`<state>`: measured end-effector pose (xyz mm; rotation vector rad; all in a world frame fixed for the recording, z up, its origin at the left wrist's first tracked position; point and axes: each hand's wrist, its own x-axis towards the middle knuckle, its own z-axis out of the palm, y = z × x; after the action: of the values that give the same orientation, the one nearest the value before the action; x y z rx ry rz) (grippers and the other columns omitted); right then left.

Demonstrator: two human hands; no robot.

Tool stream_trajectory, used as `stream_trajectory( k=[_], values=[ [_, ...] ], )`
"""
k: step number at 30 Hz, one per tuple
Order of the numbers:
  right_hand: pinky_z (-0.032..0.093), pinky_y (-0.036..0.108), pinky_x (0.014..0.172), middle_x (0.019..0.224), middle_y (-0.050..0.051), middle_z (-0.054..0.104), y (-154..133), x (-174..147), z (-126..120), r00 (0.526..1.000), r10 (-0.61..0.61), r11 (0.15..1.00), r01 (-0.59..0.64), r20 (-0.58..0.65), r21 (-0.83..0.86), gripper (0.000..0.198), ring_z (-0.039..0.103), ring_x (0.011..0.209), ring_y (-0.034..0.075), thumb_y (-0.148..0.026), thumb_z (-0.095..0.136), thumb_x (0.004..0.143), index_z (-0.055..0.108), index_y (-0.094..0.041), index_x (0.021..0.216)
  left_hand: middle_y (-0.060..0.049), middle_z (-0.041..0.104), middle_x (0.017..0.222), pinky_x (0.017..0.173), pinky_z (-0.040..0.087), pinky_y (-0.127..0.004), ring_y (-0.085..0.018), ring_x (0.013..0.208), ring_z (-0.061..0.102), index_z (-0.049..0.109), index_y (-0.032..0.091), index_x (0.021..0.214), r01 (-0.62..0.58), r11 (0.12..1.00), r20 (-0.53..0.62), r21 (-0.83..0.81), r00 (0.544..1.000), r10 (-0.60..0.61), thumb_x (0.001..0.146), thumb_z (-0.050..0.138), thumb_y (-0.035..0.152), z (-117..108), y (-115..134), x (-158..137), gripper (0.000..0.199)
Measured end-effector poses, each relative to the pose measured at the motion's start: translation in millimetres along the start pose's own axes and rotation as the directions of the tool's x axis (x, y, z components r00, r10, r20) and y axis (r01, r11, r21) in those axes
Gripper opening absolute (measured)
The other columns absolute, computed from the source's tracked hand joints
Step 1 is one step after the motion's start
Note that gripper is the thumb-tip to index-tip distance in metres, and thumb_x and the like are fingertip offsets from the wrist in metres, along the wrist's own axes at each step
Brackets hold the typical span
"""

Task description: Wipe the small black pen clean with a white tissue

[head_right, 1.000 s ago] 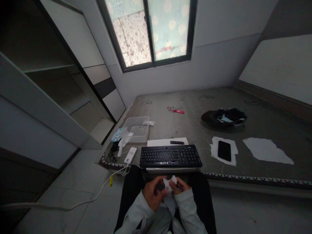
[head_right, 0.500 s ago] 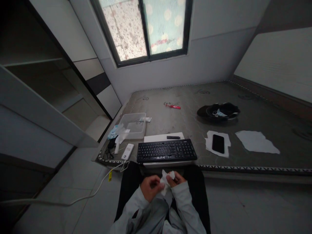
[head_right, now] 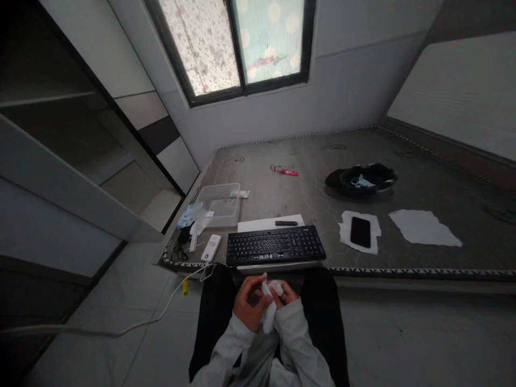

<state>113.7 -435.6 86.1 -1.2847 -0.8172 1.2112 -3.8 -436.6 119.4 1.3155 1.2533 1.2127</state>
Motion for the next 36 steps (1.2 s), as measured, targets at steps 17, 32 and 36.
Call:
stream_trajectory(
  k=[17, 32, 36],
  values=[
    [0.059, 0.034, 0.066, 0.077, 0.011, 0.077, 4, -5, -5, 0.999, 0.026, 0.993, -0.031, -0.04, -0.117, 0.049, 0.071, 0.07, 0.027, -0.062, 0.075, 0.058, 0.078, -0.018, 0.079, -0.01, 0.078, 0.086, 0.076, 0.058, -0.035, -0.024, 0.08, 0.072, 0.078, 0.017, 0.084, 0.107, 0.993, -0.125, -0.044, 0.986, -0.112, 0.075, 0.065, 0.049, -1, -3, 0, 0.035],
    [0.062, 0.033, 0.065, 0.081, 0.01, 0.078, -2, -3, -6, 1.0, 0.009, 0.998, -0.007, 0.022, -0.058, 0.045, 0.072, 0.07, 0.026, -0.051, 0.083, 0.053, 0.079, -0.021, 0.087, -0.007, 0.077, 0.074, 0.065, 0.056, -0.028, -0.02, 0.068, 0.07, 0.076, 0.016, 0.076, 0.141, 0.989, -0.159, -0.039, 0.977, -0.145, 0.069, 0.072, 0.045, -4, -2, -1, 0.03],
    [0.061, 0.032, 0.064, 0.081, 0.01, 0.078, -5, -3, -6, 0.999, 0.045, 0.997, -0.045, -0.009, -0.061, 0.045, 0.072, 0.069, 0.025, -0.052, 0.082, 0.054, 0.079, -0.021, 0.087, -0.007, 0.076, 0.077, 0.065, 0.055, -0.025, -0.018, 0.071, 0.069, 0.074, 0.016, 0.081, 0.13, 0.988, -0.124, -0.082, 0.982, -0.139, 0.072, 0.07, 0.047, -6, -7, -2, 0.033]
  ],
)
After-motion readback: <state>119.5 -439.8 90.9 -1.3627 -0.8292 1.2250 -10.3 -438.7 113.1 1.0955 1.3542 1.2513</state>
